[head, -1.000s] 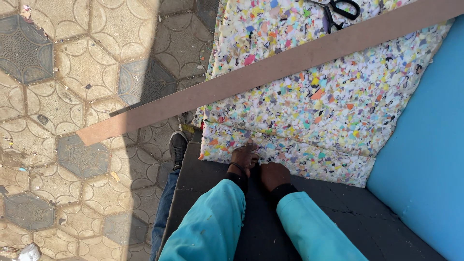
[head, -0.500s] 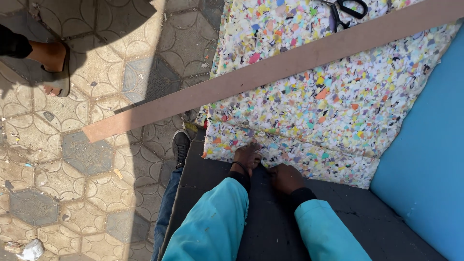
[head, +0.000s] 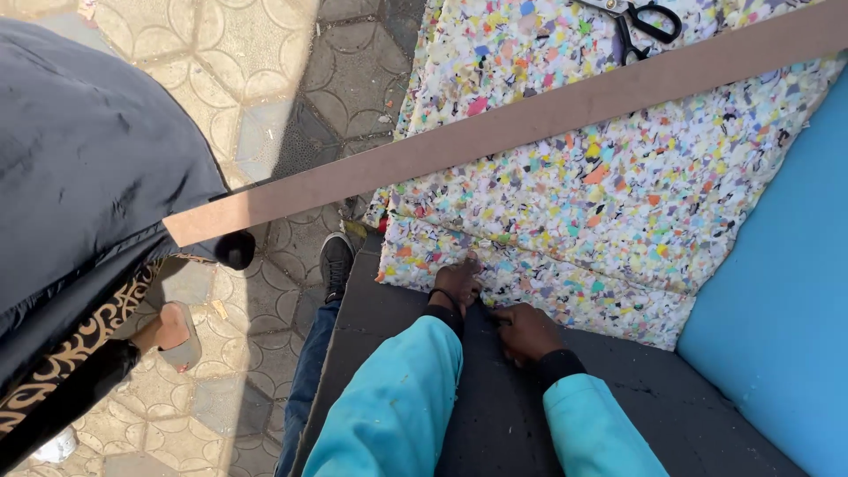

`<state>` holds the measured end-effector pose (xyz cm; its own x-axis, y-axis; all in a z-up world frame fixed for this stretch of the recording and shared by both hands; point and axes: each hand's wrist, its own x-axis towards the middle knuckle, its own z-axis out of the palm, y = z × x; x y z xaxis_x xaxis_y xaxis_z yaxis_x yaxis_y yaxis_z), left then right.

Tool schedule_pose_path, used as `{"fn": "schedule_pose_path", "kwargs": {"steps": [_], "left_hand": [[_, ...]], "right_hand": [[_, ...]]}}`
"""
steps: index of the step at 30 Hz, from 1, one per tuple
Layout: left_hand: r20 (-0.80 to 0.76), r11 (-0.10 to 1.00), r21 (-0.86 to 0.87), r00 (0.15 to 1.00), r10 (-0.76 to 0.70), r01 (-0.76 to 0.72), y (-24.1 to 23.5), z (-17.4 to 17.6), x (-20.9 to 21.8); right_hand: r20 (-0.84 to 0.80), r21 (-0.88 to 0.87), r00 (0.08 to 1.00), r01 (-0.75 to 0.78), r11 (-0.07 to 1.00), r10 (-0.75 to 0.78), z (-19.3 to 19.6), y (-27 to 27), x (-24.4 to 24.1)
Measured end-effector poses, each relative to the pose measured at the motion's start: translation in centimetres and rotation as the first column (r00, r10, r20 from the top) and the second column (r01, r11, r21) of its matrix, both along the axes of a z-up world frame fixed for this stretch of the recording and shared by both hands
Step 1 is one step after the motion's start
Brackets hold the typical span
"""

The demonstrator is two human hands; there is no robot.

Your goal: The person measures and marks a large piece of black foam using a wooden plank as a guide. They then use a long, thin metal blade to cut the foam along the marked lines, separating a section from the main piece.

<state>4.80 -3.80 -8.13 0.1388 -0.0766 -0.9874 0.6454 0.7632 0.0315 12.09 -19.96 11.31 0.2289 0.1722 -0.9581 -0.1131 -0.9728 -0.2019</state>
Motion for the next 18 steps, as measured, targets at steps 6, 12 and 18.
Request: {"fn": "schedule_pose_path", "kwargs": {"steps": [6, 12, 18], "left_hand": [[0.207, 0.214, 0.492, 0.125, -0.97, 0.844, 2.9, 7.1, 2.3], [-0.126, -0.32, 0.794, -0.375, -0.918, 0.516, 3.0, 5.6, 3.2], [-0.082, 0.141, 0.613, 0.239, -0.967, 0.777, 11.2, 36.0, 1.6]], "right_hand": [[0.098, 0.057, 0.99, -0.109, 0.992, 0.103, -3.6, 1.4, -0.1], [-0.044, 0.057, 0.998, -0.053, 0.997, 0.055, 6.8, 2.6, 3.9], [-0.029, 0.069, 0.991, -0.129, 0.989, 0.131, 0.8, 2.6, 2.1]]}}
